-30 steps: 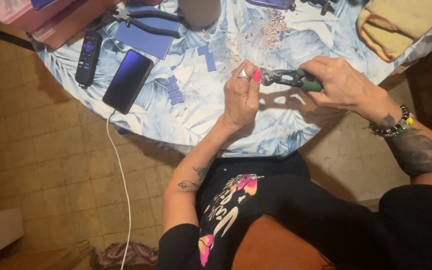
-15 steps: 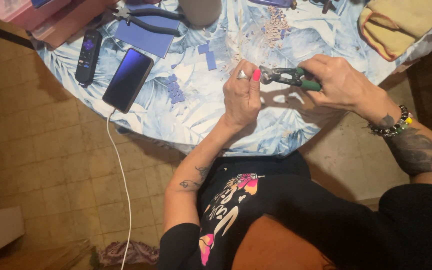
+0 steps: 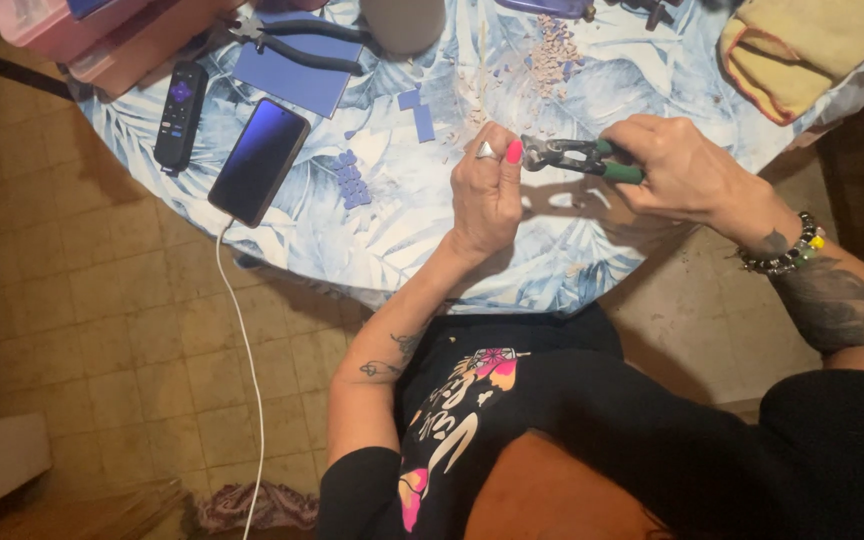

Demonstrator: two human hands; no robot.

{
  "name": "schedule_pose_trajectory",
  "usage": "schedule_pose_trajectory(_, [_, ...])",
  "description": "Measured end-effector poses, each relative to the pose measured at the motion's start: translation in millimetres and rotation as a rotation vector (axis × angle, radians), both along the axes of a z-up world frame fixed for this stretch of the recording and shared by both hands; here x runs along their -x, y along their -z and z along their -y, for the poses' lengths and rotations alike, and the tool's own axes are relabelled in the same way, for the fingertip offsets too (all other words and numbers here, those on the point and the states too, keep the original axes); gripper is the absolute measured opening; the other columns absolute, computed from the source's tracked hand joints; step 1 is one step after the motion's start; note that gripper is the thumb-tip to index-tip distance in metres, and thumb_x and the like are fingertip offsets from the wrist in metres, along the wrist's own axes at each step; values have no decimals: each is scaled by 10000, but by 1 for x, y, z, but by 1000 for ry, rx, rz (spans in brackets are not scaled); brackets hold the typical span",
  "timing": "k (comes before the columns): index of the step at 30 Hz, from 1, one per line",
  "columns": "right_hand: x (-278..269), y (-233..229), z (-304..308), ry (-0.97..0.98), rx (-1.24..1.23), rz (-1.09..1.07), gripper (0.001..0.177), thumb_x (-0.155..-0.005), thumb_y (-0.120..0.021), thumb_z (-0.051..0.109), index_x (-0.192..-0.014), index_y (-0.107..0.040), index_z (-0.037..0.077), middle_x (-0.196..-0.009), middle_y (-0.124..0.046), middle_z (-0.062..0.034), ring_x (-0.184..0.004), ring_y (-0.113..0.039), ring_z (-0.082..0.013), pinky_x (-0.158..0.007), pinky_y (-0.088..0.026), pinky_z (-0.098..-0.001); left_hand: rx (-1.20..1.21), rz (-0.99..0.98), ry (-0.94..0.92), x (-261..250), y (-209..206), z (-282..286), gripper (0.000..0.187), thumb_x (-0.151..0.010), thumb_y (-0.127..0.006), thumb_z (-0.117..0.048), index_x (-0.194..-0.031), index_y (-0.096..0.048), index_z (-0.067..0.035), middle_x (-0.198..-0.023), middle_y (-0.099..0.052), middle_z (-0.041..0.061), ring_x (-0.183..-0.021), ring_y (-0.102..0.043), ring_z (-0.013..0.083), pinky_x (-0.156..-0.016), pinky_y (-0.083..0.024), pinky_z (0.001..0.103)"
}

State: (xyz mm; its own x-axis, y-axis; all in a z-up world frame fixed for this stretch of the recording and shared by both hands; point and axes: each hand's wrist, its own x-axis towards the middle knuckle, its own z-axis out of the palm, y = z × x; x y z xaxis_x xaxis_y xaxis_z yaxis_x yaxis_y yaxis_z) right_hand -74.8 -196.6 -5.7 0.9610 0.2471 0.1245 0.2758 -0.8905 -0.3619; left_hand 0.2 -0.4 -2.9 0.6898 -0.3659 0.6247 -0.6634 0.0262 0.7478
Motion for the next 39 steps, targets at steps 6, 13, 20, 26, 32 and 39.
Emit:
schedule_pose_trajectory(6, [-1,-10,-5,5,-35,-16,170,-748,-512,120,-855,-515,-14,-670,-530,-115,-555,-504,-234,-480,-415,-325,5,18,46,-3,-1,-2,286,-890,-289,-141,-633,-346,-31,-652,-354,27,-576,-367,168,-513,-324,294])
schedule_pose_trajectory(13, [-3,-18,-2,-18,30,-41,300,-764,-517,155,-992,-520,-41,-781,-571,-166,-621,-570,-268,-516,-482,-344,-35,83,98,-10,0,-3,307,-892,-298,-147,-608,-328,-36,-642,-342,15,-568,-370,153,-480,-348,288])
schedule_pose_trajectory(20, [-4,-20,0,-37,57,-38,311,-741,-511,134,-994,-515,-47,-763,-555,-162,-580,-562,-276,-507,-469,-346,-108,118,99,-12,-6,-7,234,-899,-262,-174,-690,-327,-93,-610,-352,9,-508,-337,126,-438,-295,235])
schedule_pose_trajectory(26, [-4,-19,0,-22,45,-65,268,-730,-505,123,-959,-521,-15,-722,-543,-128,-555,-546,-258,-494,-448,-337,-145,124,100,-12,-9,-10,234,-900,-267,-184,-706,-347,-80,-641,-375,19,-531,-367,156,-471,-316,273])
schedule_pose_trajectory(32, [-5,-20,-1,-26,36,-72,253,-722,-479,103,-940,-525,-18,-697,-540,-118,-534,-543,-240,-472,-449,-327,-137,105,117,-12,-9,-10,250,-902,-265,-194,-700,-358,-81,-644,-389,17,-534,-382,151,-469,-323,266])
schedule_pose_trajectory(39, [-5,-22,0,-26,16,-89,307,-664,-490,75,-958,-523,-6,-707,-537,-133,-582,-535,-291,-537,-419,-372,-131,81,144,-12,-11,-12,246,-900,-275,-193,-695,-348,-78,-651,-393,20,-538,-389,153,-462,-323,270])
